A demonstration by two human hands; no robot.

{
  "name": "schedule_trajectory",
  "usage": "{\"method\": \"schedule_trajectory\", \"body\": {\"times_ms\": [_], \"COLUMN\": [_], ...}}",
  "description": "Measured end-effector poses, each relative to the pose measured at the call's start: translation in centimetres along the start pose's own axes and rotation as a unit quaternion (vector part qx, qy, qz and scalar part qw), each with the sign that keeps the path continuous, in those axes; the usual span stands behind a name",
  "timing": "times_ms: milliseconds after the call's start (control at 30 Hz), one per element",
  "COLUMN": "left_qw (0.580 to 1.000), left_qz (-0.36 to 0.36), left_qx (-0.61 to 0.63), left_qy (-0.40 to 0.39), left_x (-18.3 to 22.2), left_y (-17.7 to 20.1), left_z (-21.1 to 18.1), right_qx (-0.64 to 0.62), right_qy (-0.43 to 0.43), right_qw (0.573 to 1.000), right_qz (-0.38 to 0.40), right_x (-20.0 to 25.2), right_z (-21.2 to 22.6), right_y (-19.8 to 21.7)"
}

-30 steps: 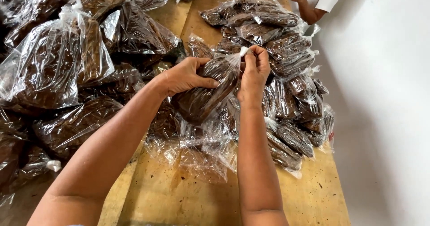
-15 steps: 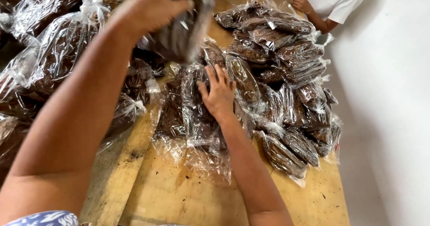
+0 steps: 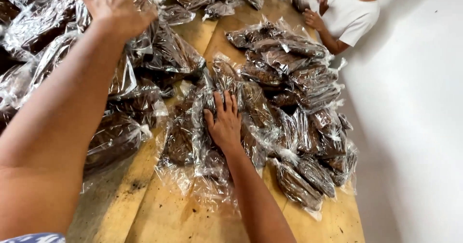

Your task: The person repeatedly picks up dark brown food items, places them into clear plastic bags, and ties the bags shut by hand. The tied packages are set aside on the table. Another person is visible in the background performing similar packaging.

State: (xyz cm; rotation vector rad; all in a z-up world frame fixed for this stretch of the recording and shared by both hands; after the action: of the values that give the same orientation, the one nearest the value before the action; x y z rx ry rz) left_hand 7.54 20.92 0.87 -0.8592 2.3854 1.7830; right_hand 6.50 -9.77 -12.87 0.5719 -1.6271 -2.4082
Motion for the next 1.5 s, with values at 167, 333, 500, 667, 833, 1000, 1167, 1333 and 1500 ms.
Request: {"method": "schedule_trajectory", "body": {"times_ms": [167, 333, 500, 667, 833, 1000, 1167, 1333, 1500], "left_qw": [0.992, 0.995, 0.996, 0.998, 0.993, 0.994, 0.930, 0.947, 0.954], "left_qz": [0.085, 0.043, 0.030, 0.044, 0.104, 0.100, 0.211, -0.003, -0.061], "left_qx": [-0.077, -0.070, -0.060, -0.040, 0.030, -0.029, -0.245, -0.243, -0.164], "left_qy": [0.050, 0.051, 0.056, 0.037, 0.051, 0.030, -0.175, -0.210, -0.244], "left_x": [0.0, -0.2, -0.1, -0.5, 1.0, 3.1, 8.2, 7.3, 5.1], "left_y": [-6.5, -8.8, -8.7, -8.6, -4.1, 0.2, -5.5, -12.5, -15.5], "left_z": [4.1, 6.7, 7.2, 7.5, 5.0, -1.6, -8.8, -3.3, -0.5], "right_qx": [-0.013, 0.003, 0.006, 0.003, 0.003, -0.008, 0.005, 0.017, 0.023], "right_qy": [-0.027, -0.031, -0.032, -0.040, -0.038, -0.031, -0.025, -0.006, 0.005], "right_qw": [0.999, 0.999, 0.999, 0.999, 0.999, 0.999, 1.000, 1.000, 1.000], "right_qz": [0.021, 0.023, 0.022, 0.023, 0.017, 0.019, 0.006, -0.014, -0.020], "right_x": [0.1, -0.1, -0.2, -0.1, 0.1, -0.1, -0.4, 0.3, 0.0], "right_z": [0.1, -0.2, -0.3, -0.2, -0.1, 0.1, -0.4, -0.5, -0.7], "right_y": [0.2, -0.2, -0.5, -0.6, -0.3, -0.1, -0.5, -0.3, -0.8]}}
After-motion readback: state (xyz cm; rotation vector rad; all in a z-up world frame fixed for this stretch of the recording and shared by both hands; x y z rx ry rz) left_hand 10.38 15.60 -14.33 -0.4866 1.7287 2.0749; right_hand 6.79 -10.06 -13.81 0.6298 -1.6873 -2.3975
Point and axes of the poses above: each hand's wrist, its own x-axis away from the middle knuckle, its own y-axis out of the back of the hand, z = x × y, the point moved 3 cm from there along -x, towards the middle knuckle, and after that the axes turned 9 degrees about -y, right-handed, at the moved point
